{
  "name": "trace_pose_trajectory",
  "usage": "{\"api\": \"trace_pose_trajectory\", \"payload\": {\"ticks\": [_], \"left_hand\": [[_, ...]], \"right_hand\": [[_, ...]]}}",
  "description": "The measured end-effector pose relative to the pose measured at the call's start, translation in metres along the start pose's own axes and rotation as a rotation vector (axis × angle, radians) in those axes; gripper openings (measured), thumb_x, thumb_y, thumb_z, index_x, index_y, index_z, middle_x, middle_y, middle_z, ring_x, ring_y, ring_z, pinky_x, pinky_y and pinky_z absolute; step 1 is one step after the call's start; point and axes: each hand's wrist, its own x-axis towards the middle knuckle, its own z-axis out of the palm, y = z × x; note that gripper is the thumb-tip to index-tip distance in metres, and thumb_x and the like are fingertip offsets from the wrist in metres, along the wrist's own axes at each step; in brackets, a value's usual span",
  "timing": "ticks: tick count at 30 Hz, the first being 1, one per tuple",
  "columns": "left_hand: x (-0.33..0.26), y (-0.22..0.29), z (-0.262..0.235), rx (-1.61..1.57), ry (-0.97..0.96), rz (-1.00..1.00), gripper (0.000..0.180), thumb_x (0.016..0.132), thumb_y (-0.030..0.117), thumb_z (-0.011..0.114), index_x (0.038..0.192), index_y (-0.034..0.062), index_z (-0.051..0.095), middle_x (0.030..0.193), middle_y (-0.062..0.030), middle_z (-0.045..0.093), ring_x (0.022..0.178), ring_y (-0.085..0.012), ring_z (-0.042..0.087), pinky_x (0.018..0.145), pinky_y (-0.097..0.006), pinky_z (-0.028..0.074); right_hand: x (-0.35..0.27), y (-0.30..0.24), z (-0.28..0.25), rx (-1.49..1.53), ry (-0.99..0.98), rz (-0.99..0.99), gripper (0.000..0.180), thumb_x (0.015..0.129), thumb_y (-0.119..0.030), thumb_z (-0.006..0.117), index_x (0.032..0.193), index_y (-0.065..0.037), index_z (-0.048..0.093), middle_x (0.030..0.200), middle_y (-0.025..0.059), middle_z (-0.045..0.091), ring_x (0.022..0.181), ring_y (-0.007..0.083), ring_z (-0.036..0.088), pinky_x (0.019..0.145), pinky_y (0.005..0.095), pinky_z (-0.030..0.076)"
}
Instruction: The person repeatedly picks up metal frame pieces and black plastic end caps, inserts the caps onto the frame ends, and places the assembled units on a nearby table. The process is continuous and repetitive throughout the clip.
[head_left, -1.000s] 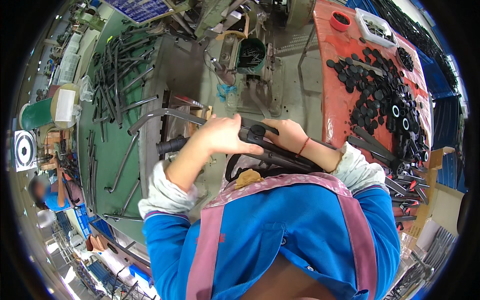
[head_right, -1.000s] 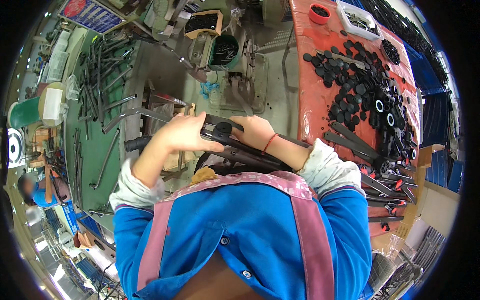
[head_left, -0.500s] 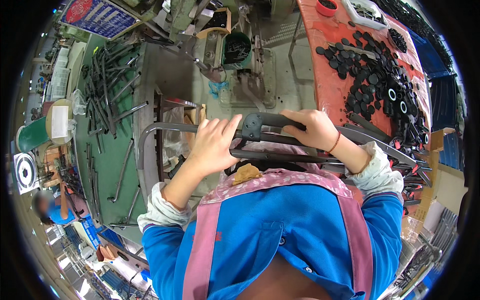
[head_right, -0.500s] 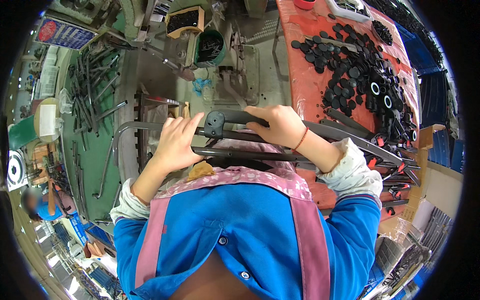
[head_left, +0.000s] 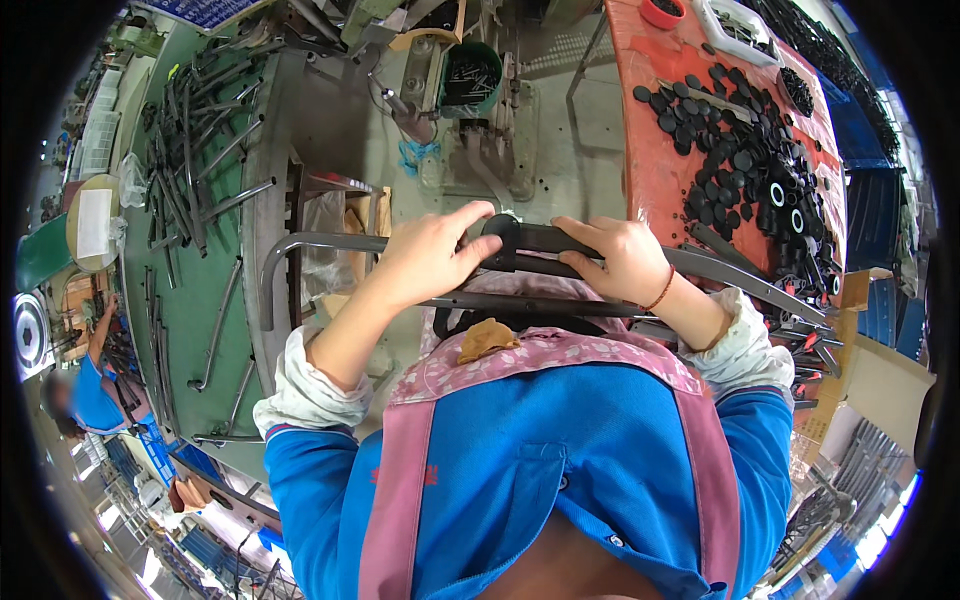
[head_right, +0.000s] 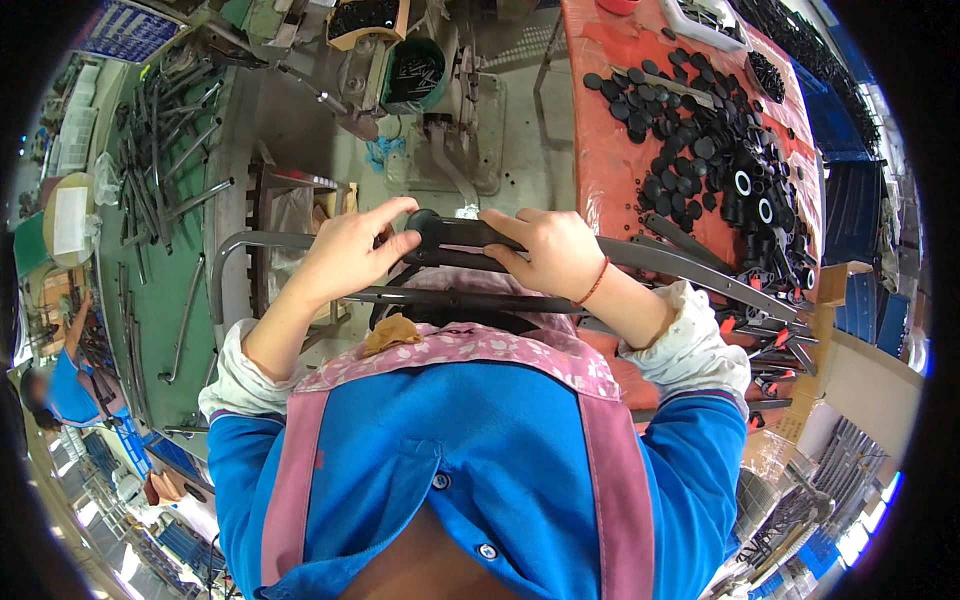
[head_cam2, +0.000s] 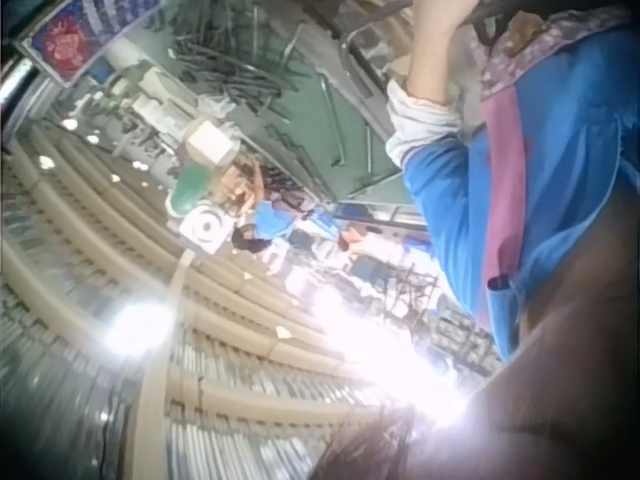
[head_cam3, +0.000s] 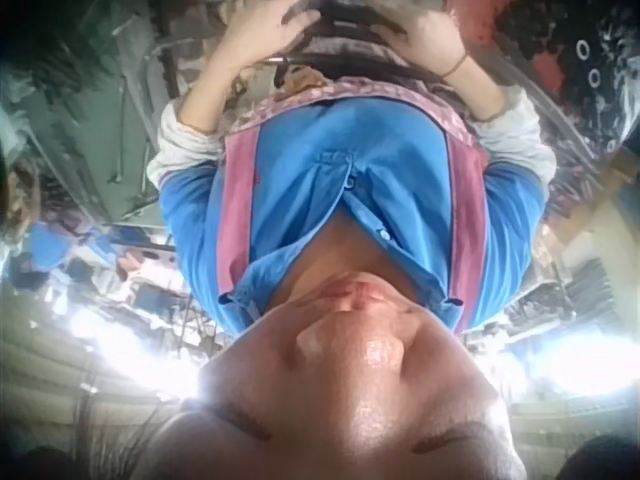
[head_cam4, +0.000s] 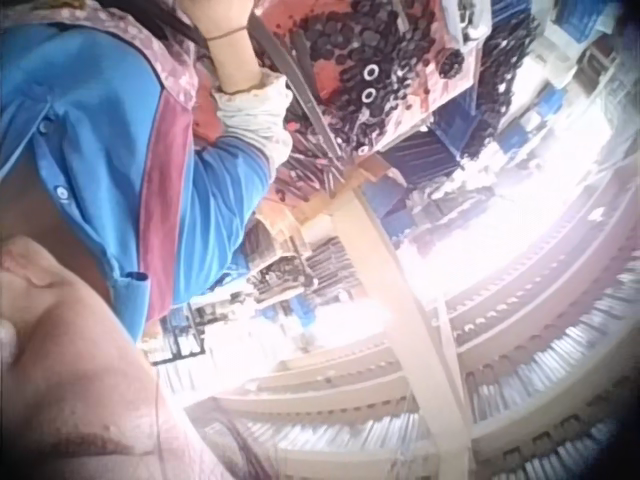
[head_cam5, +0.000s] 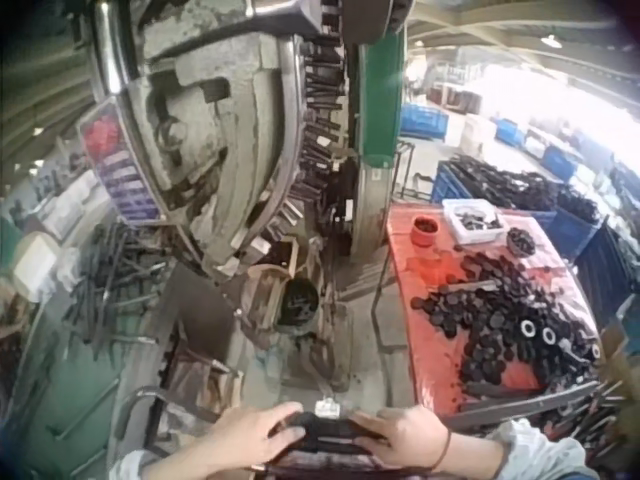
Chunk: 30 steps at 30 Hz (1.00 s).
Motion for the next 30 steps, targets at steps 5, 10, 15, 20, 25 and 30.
{"api": "trace_pose_trajectory", "payload": {"ticks": [5, 10, 15, 20, 25, 30], "left_hand": [[-0.001, -0.009, 0.010, -0.032, 0.126, 0.044, 0.036, 0.094, 0.038, 0.062, 0.124, 0.0186, 0.063, 0.073, -0.0145, 0.066, 0.070, -0.0344, 0.066, 0.062, -0.040, 0.050], [-0.002, -0.017, 0.001, -0.035, 0.133, 0.047, 0.032, 0.094, 0.035, 0.062, 0.122, 0.0187, 0.063, 0.074, -0.0154, 0.066, 0.067, -0.0353, 0.065, 0.059, -0.042, 0.049], [0.001, -0.047, -0.009, -0.098, 0.199, 0.105, 0.031, 0.096, 0.034, 0.060, 0.123, 0.0181, 0.061, 0.070, -0.0150, 0.064, 0.065, -0.0343, 0.064, 0.058, -0.041, 0.047], [0.005, -0.084, -0.031, -0.231, 0.215, 0.151, 0.028, 0.097, 0.033, 0.059, 0.120, 0.0168, 0.062, 0.067, -0.0135, 0.062, 0.062, -0.0311, 0.062, 0.058, -0.039, 0.046], [0.006, -0.118, -0.060, -0.230, 0.252, 0.115, 0.026, 0.097, 0.034, 0.058, 0.116, 0.0165, 0.064, 0.064, -0.0111, 0.061, 0.059, -0.0278, 0.061, 0.055, -0.038, 0.044], [0.010, -0.152, -0.087, -0.235, 0.284, 0.132, 0.024, 0.096, 0.034, 0.059, 0.113, 0.0172, 0.066, 0.063, -0.0101, 0.060, 0.058, -0.0278, 0.060, 0.054, -0.038, 0.043]], "right_hand": [[-0.002, 0.003, 0.000, -0.031, -0.029, 0.013, 0.039, 0.086, -0.034, 0.068, 0.120, -0.014, 0.065, 0.070, 0.0092, 0.061, 0.058, 0.0322, 0.062, 0.053, 0.0422, 0.051], [0.014, -0.008, -0.006, -0.034, -0.044, 0.010, 0.039, 0.086, -0.032, 0.069, 0.120, -0.013, 0.065, 0.070, 0.0105, 0.061, 0.059, 0.0328, 0.062, 0.053, 0.0424, 0.050], [0.040, -0.022, -0.006, -0.078, -0.075, -0.004, 0.040, 0.086, -0.027, 0.070, 0.122, -0.011, 0.064, 0.068, 0.0120, 0.058, 0.058, 0.0338, 0.059, 0.054, 0.0425, 0.048], [0.078, -0.038, 0.001, -0.172, -0.068, -0.035, 0.041, 0.087, -0.033, 0.068, 0.122, -0.012, 0.064, 0.068, 0.0114, 0.058, 0.058, 0.0322, 0.060, 0.053, 0.0426, 0.049], [0.124, -0.057, 0.010, -0.258, -0.067, -0.056, 0.045, 0.088, -0.037, 0.066, 0.125, -0.012, 0.063, 0.068, 0.0113, 0.057, 0.058, 0.0305, 0.060, 0.053, 0.0422, 0.049], [0.162, -0.078, 0.020, -0.298, -0.060, -0.041, 0.045, 0.089, -0.039, 0.065, 0.125, -0.012, 0.063, 0.068, 0.0110, 0.057, 0.058, 0.0300, 0.060, 0.052, 0.0418, 0.049]]}}
